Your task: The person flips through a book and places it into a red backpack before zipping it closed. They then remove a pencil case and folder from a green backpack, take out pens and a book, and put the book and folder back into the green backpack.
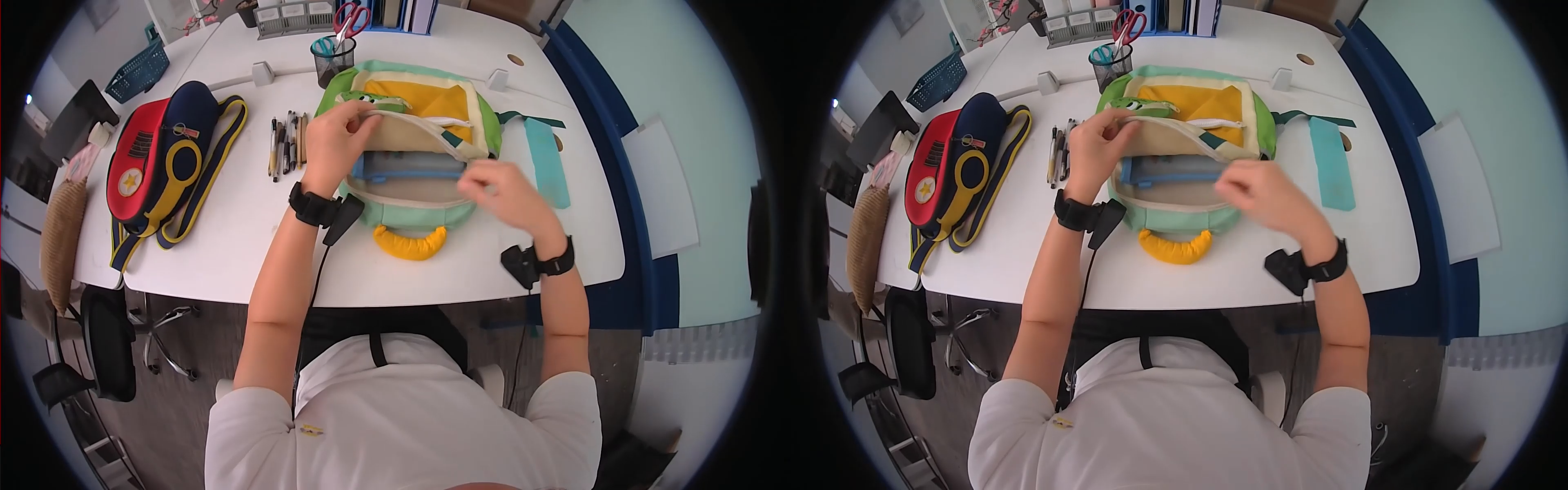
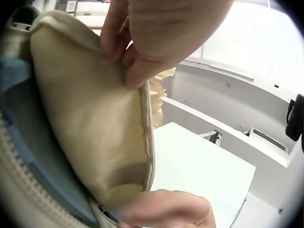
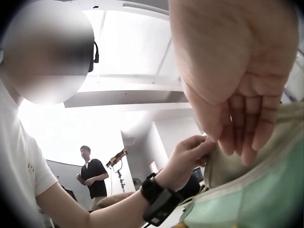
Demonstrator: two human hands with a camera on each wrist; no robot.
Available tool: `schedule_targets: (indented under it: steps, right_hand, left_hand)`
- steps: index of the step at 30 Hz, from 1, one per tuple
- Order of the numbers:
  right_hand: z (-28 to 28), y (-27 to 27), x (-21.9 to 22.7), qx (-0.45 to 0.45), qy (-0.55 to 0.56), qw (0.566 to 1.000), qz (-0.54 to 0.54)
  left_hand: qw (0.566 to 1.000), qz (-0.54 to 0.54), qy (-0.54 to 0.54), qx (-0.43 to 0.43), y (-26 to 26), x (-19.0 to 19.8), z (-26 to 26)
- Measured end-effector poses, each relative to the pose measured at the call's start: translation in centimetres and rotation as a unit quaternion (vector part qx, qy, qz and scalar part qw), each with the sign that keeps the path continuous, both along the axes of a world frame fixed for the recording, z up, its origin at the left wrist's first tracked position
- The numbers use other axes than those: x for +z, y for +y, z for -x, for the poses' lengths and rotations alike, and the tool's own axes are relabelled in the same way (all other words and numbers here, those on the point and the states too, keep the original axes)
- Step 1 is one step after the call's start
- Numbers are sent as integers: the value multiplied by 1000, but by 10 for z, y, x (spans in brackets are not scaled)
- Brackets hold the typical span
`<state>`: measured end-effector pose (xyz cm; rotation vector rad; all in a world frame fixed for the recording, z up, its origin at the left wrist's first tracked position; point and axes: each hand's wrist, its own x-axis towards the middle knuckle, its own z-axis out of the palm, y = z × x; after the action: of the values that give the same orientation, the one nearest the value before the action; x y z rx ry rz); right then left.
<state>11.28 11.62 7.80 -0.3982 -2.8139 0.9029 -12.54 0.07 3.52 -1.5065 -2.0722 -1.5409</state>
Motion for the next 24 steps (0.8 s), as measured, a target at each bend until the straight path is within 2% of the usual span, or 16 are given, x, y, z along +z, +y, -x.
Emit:
schedule_targets:
  steps: [3,6,9,15,18,21,24]
  right_hand:
    - [32,-12,-29,83,121,983,-112]
    - [56,-11,-48,56,103,974,-194]
    - [66,-9,-53,23,-1,978,-209]
    - [68,-2,-69,18,101,937,-333]
    - [66,2,-64,-3,24,932,-362]
    - [58,-2,-50,-45,42,946,-319]
    - [46,-3,-35,-66,134,947,-285]
  left_hand:
    - [997,-40,-5,-58,5,-6,3]
    - [993,-42,-42,-104,6,-8,5]
    - [990,-41,-65,-121,6,-7,7]
    - [990,-9,-22,-142,6,-9,9]
    - [985,45,-18,-163,3,-8,11]
    - [980,91,-37,-174,2,-9,18]
    - [980,57,-23,-187,6,-15,22]
